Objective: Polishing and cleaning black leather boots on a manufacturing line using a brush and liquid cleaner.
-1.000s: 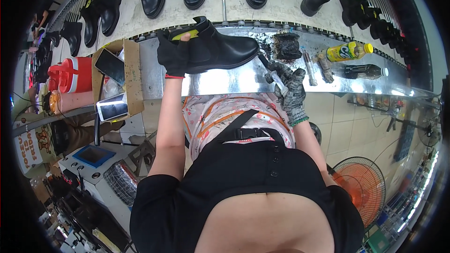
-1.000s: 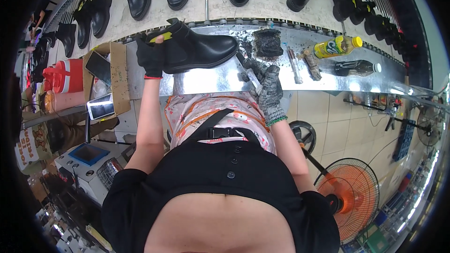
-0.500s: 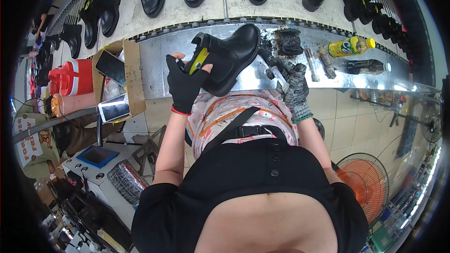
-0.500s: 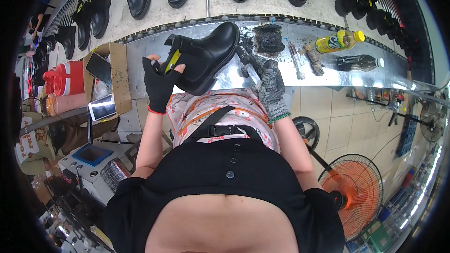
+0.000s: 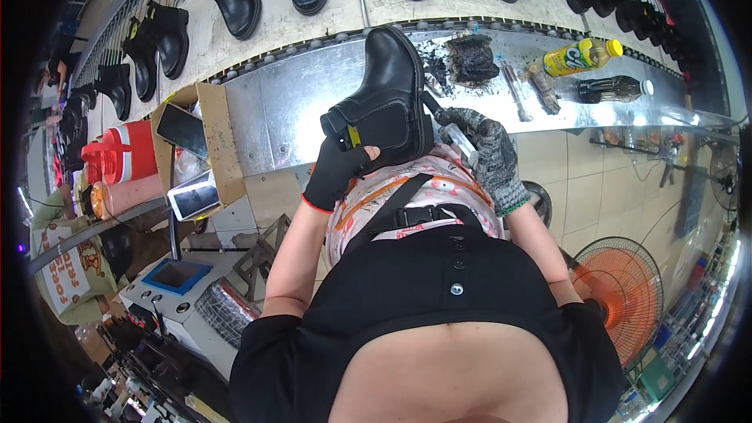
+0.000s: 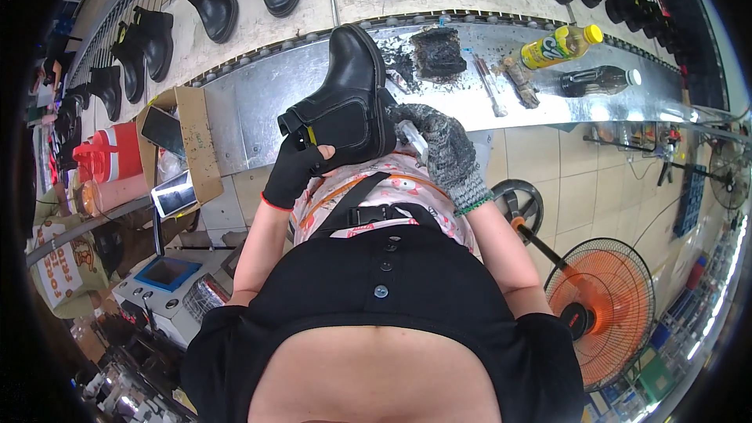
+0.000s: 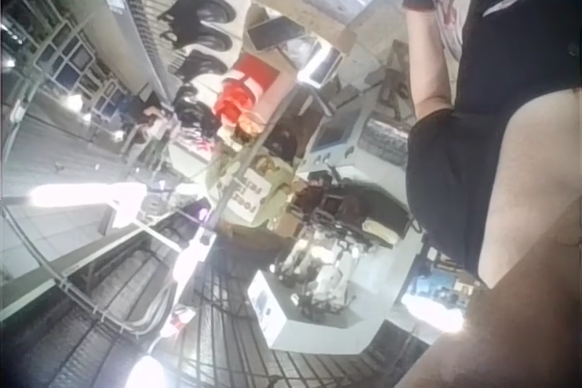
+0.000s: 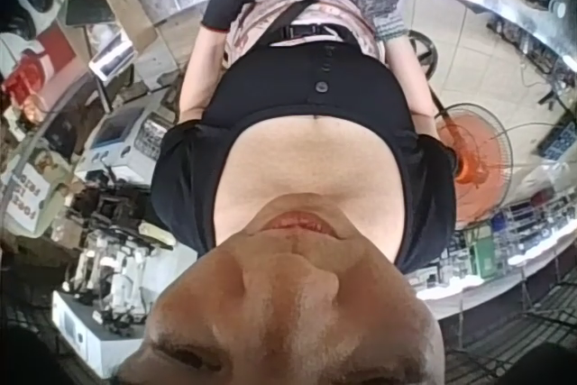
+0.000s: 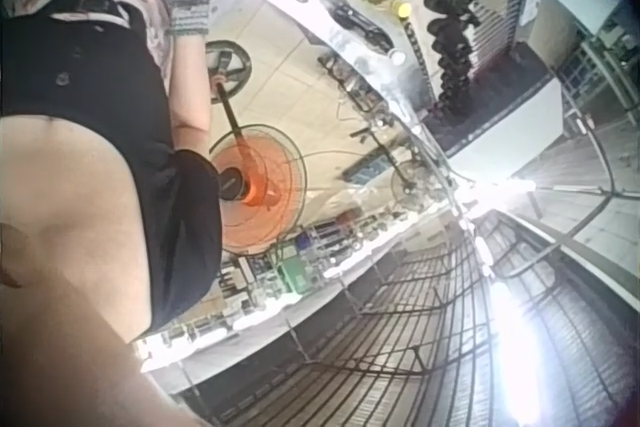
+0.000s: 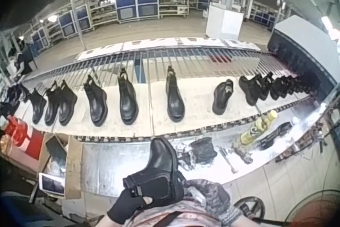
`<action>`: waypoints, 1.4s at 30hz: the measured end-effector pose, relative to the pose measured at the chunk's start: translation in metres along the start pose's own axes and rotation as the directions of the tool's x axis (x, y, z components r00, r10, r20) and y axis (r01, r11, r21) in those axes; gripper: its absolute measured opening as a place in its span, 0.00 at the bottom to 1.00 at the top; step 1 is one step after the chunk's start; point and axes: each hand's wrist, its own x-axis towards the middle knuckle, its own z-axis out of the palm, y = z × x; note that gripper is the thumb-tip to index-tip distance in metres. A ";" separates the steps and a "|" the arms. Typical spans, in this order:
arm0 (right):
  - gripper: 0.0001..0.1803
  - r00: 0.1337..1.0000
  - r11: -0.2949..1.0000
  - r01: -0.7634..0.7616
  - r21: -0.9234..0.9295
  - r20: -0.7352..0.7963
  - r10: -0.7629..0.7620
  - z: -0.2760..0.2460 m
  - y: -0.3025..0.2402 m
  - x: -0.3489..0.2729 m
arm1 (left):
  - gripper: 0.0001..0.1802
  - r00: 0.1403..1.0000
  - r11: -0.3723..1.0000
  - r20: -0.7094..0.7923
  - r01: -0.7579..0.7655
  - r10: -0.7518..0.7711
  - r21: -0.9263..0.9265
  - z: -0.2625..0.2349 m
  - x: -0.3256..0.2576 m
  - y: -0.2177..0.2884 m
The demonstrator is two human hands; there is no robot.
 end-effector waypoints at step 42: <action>0.28 0.993 0.990 0.117 0.079 -0.032 -0.115 -0.039 -0.038 -0.069 | 0.17 0.995 0.794 0.046 0.097 -0.087 -0.600 0.046 0.008 0.035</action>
